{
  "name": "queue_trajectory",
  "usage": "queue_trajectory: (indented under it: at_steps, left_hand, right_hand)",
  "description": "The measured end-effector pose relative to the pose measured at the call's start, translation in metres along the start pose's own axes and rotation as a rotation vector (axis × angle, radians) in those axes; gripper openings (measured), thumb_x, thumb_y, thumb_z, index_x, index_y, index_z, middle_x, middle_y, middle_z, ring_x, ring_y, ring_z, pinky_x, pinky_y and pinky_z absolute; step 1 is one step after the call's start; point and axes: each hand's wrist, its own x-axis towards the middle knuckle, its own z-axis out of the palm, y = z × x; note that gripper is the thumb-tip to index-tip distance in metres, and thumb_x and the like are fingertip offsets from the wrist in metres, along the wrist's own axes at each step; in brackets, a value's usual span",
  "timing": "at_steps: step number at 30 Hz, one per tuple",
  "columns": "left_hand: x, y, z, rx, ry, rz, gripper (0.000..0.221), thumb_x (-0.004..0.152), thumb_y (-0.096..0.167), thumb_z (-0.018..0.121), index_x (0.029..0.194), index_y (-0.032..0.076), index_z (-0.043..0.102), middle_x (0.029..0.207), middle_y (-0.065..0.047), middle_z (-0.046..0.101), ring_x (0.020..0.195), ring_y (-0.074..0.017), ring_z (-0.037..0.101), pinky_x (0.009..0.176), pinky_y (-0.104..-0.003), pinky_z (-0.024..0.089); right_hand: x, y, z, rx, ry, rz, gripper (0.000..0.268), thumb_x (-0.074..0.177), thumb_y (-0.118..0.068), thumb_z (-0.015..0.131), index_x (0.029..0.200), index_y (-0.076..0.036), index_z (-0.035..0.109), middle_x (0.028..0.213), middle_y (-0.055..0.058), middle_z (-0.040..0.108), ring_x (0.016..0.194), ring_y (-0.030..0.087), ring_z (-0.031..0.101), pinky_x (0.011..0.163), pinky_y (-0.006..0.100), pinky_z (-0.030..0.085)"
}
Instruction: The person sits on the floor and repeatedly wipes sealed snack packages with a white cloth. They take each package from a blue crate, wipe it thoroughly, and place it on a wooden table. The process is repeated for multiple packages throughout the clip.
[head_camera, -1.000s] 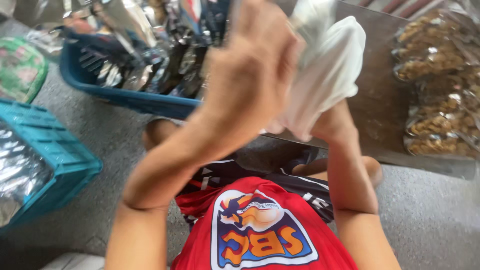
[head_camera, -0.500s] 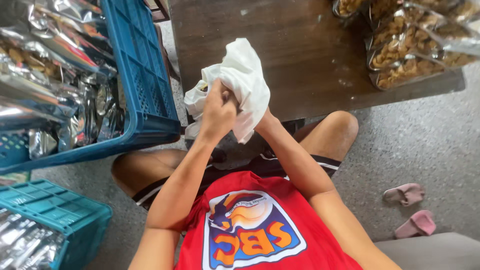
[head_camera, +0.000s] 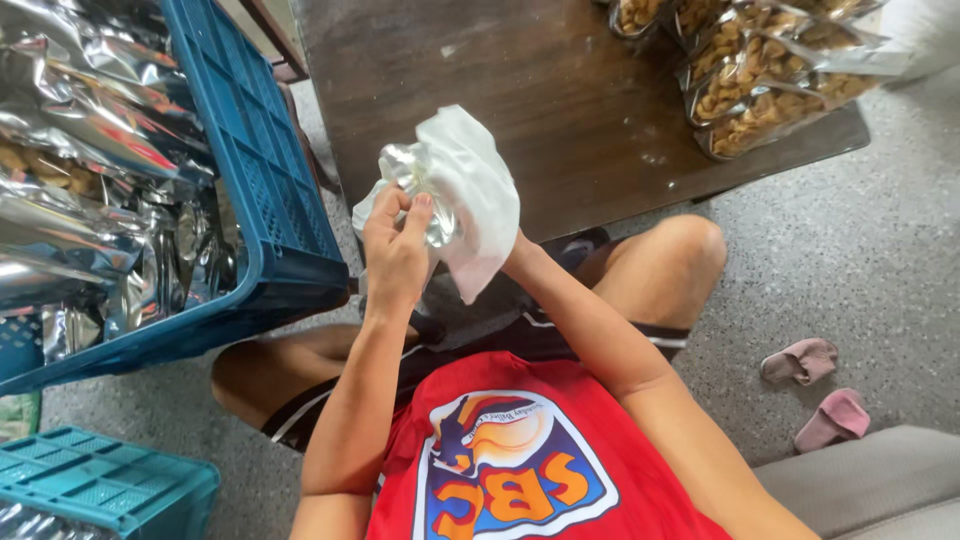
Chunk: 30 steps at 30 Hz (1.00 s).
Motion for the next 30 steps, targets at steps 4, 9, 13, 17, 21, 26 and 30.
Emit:
queue_trajectory:
  at_steps: [4,9,13,17,21,26,30]
  left_hand:
    - [0.0,0.002,-0.01,-0.061,0.041,-0.047,0.02,0.107,0.01,0.06,0.088,0.005,0.06,0.09,-0.001,0.064,0.072,-0.0039,0.047,0.064,-0.021,0.039]
    - [0.005,-0.017,0.001,-0.136,0.041,-0.061,0.023,0.105,0.011,0.059,0.082,0.008,0.058,0.097,0.005,0.067,0.078,-0.0023,0.056,0.067,-0.021,0.048]
    - [0.01,-0.015,-0.008,-0.065,0.079,-0.118,0.018,0.103,0.012,0.06,0.086,0.008,0.061,0.082,0.003,0.061,0.071,-0.0041,0.053,0.062,-0.02,0.042]
    - [0.013,-0.017,-0.018,-0.089,0.112,-0.123,0.023,0.105,0.014,0.062,0.085,0.006,0.059,0.082,0.002,0.059,0.072,-0.0059,0.049,0.065,-0.021,0.039]
    - [0.023,-0.022,-0.001,0.17,0.046,0.002,0.023,0.103,0.012,0.065,0.082,0.002,0.06,0.094,-0.001,0.062,0.088,-0.0063,0.056,0.082,-0.022,0.045]
    - [0.022,-0.006,0.001,-0.009,0.049,-0.072,0.026,0.104,0.017,0.064,0.082,0.003,0.061,0.102,-0.003,0.062,0.083,-0.008,0.051,0.079,-0.025,0.045]
    - [0.029,0.0,-0.016,-0.162,0.018,-0.063,0.028,0.104,0.022,0.069,0.088,0.0,0.062,0.127,-0.006,0.064,0.096,-0.0122,0.061,0.087,-0.03,0.052]
  right_hand:
    - [-0.005,0.002,0.002,0.086,-0.321,0.393,0.049,0.076,-0.015,0.079,0.12,-0.001,0.063,0.103,0.013,0.066,0.094,0.032,0.066,0.083,0.039,0.054]
    - [-0.027,0.001,0.022,0.083,-0.444,0.575,0.024,0.092,-0.019,0.076,0.111,-0.007,0.069,0.093,0.009,0.069,0.084,0.026,0.067,0.077,0.038,0.053]
    - [-0.02,0.018,0.01,0.177,-0.353,0.44,0.033,0.088,-0.018,0.077,0.117,-0.007,0.066,0.098,0.011,0.068,0.087,0.03,0.067,0.078,0.039,0.053]
    - [-0.011,0.026,-0.016,0.308,-0.429,0.579,0.039,0.086,-0.017,0.079,0.12,-0.009,0.065,0.102,0.012,0.068,0.088,0.032,0.066,0.078,0.038,0.054]
    - [-0.007,0.024,-0.007,0.176,-0.378,0.387,0.045,0.083,-0.016,0.081,0.124,-0.01,0.063,0.106,0.013,0.067,0.089,0.034,0.066,0.078,0.038,0.055]
    - [-0.026,0.052,0.008,0.618,-0.354,0.541,0.054,0.087,-0.012,0.08,0.136,-0.006,0.057,0.121,0.012,0.065,0.105,0.025,0.063,0.091,0.036,0.055]
    - [-0.04,0.082,0.001,0.793,-0.462,0.606,0.06,0.083,-0.01,0.079,0.137,0.0,0.055,0.124,0.01,0.065,0.111,0.018,0.061,0.099,0.033,0.052]
